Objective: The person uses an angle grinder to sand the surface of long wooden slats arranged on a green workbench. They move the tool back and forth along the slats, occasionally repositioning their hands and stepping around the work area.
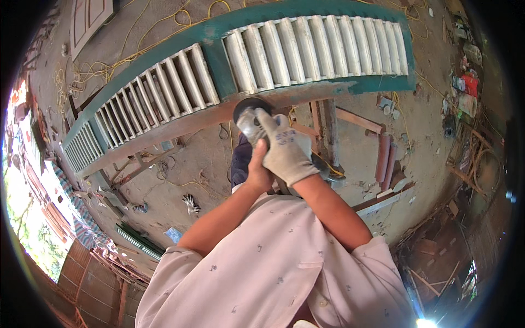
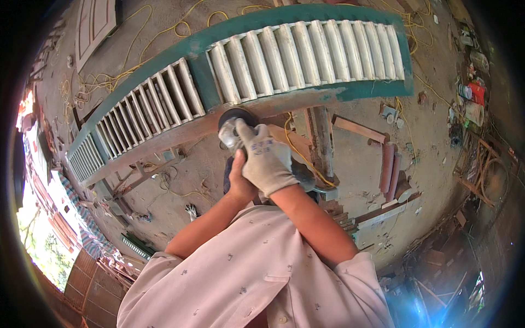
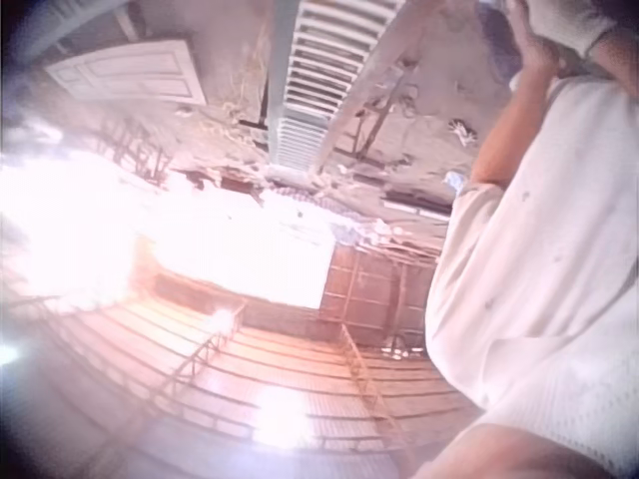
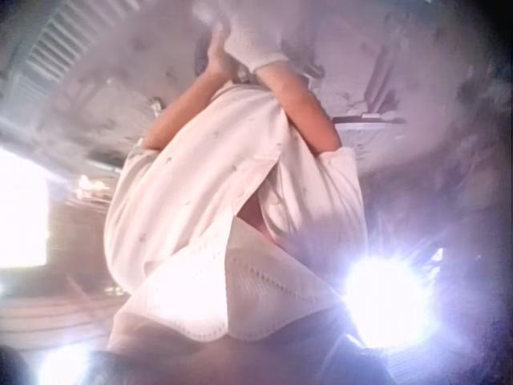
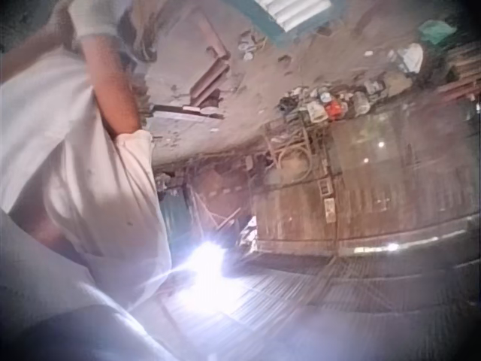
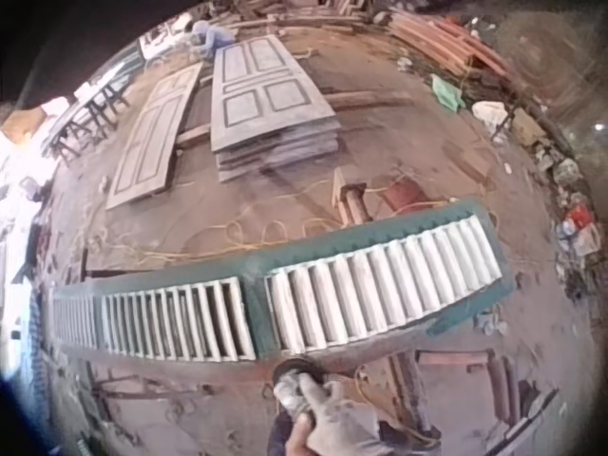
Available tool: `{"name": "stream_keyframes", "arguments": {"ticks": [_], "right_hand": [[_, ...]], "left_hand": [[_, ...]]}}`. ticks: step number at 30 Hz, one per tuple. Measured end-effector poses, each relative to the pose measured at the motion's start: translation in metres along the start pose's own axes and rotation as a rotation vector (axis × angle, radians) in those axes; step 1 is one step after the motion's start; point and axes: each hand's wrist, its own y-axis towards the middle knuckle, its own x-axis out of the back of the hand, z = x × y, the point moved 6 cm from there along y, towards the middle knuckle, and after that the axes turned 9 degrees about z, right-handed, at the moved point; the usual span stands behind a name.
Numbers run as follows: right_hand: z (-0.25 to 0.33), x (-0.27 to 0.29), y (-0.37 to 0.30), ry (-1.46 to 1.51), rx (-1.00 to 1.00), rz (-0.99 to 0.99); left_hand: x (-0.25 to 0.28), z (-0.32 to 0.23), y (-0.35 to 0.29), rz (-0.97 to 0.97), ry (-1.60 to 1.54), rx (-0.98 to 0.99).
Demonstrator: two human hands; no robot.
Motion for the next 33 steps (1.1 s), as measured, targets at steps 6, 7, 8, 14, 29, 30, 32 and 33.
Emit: {"name": "stream_keyframes", "arguments": {"ticks": [6,7,8,14,29,30,32,33], "right_hand": [[-0.030,0.019,-0.016,-0.058,-0.096,-0.073],[-0.038,0.028,-0.018,-0.055,-0.127,-0.067],[-0.047,0.036,-0.022,-0.055,-0.158,-0.068],[-0.098,0.065,-0.041,0.069,-0.211,-0.273],[-0.050,0.037,-0.023,-0.032,-0.170,-0.078],[-0.058,0.046,-0.025,-0.052,-0.202,-0.084],[-0.077,0.056,-0.030,-0.066,-0.156,-0.195],[-0.083,0.062,-0.033,-0.053,-0.154,-0.227]], "left_hand": [[-0.018,0.024,0.018,0.078,0.086,0.084],[-0.022,0.034,0.025,0.077,0.049,0.105],[-0.027,0.043,0.033,0.090,-0.030,0.084],[-0.064,0.070,0.075,0.231,0.126,0.096],[-0.032,0.038,0.027,0.083,0.044,0.131],[-0.041,0.041,0.036,0.078,0.081,0.135],[-0.058,0.051,0.048,0.099,0.042,0.148],[-0.060,0.058,0.056,0.127,0.037,0.127]]}}
